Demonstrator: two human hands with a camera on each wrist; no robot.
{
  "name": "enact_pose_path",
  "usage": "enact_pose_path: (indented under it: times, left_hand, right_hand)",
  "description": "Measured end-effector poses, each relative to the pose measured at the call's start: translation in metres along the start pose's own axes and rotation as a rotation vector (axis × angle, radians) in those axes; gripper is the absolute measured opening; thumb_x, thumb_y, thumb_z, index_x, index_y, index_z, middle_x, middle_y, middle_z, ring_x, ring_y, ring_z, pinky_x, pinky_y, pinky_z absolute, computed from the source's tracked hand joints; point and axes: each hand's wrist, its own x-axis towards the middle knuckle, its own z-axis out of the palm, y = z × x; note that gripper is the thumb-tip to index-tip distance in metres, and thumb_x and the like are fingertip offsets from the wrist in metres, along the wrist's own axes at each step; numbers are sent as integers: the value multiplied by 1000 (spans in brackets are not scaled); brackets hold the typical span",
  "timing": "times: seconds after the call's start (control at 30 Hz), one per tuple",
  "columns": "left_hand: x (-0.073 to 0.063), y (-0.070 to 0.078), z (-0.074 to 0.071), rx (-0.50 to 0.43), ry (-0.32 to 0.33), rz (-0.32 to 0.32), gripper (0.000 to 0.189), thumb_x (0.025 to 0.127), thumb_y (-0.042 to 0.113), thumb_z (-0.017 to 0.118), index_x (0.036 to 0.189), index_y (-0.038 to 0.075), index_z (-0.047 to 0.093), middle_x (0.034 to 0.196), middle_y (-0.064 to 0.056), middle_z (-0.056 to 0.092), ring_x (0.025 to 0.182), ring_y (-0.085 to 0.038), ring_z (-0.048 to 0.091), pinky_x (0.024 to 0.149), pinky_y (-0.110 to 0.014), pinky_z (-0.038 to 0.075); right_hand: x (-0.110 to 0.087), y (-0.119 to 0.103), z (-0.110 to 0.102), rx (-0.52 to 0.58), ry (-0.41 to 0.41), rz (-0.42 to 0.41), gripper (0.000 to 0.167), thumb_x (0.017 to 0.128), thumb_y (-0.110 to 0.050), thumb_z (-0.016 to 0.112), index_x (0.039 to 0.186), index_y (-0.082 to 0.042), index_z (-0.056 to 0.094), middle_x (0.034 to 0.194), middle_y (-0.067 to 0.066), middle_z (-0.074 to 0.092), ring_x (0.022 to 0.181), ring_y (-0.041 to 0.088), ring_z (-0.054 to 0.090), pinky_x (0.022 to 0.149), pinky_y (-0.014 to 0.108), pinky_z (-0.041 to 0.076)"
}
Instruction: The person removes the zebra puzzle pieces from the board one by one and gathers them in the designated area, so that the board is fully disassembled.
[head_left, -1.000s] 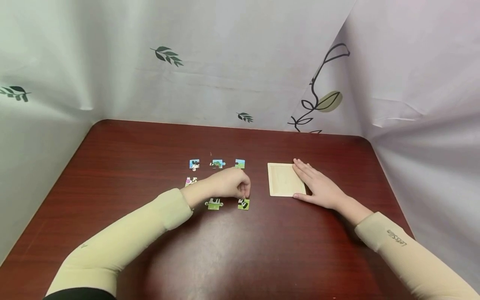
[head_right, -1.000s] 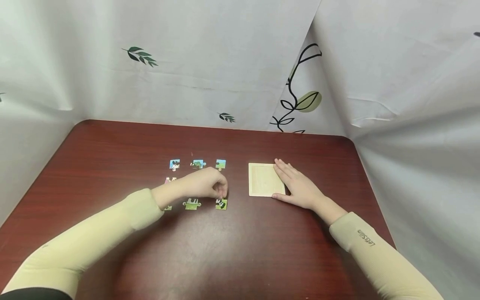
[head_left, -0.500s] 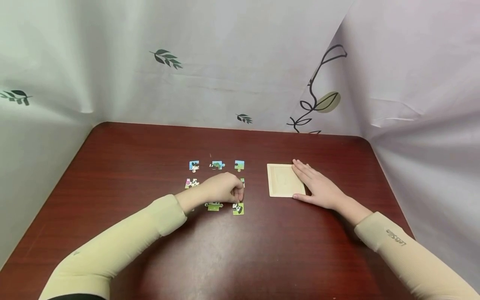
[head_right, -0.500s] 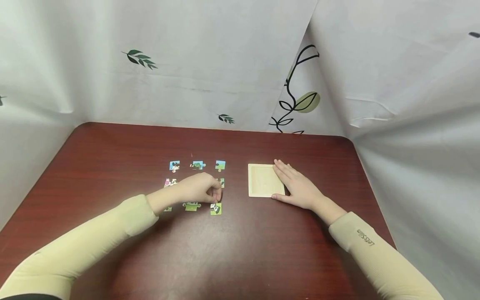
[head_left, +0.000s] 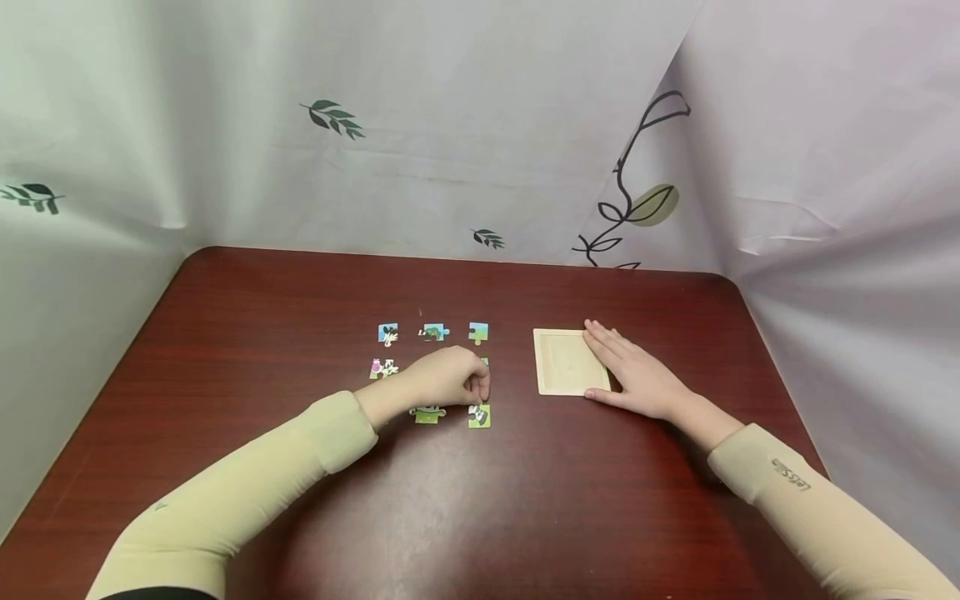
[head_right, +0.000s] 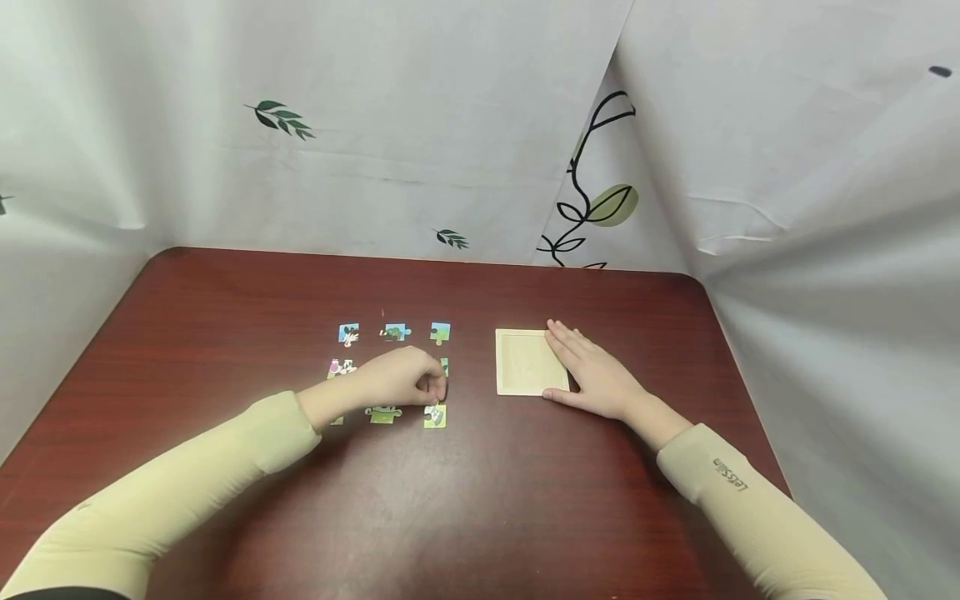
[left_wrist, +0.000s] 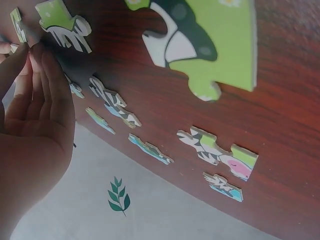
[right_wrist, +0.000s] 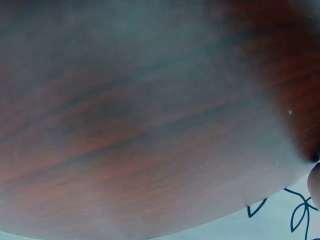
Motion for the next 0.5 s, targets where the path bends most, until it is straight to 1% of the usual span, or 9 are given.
enact_pose_path:
  times: [0.23, 0.5]
  left_hand:
    - [2, 0, 1, 4, 6, 4, 21, 89, -2, 68, 84, 18, 74, 79, 8, 72, 71, 0, 61, 71, -19, 53]
    - [1, -2, -2, 35, 23, 8, 17, 90, 3, 71, 85, 19, 73, 79, 9, 72, 72, 1, 62, 71, -18, 53]
  right_hand:
    - [0, -1, -1, -2, -1, 0, 99, 95, -46, 76, 166, 1, 26, 176, 20, 22, 163, 39, 24, 135, 47, 18]
    - [0, -2, -3, 0, -8, 6, 99, 95, -45, 76, 166, 2, 26, 176, 20, 22, 163, 39, 24, 134, 49, 19]
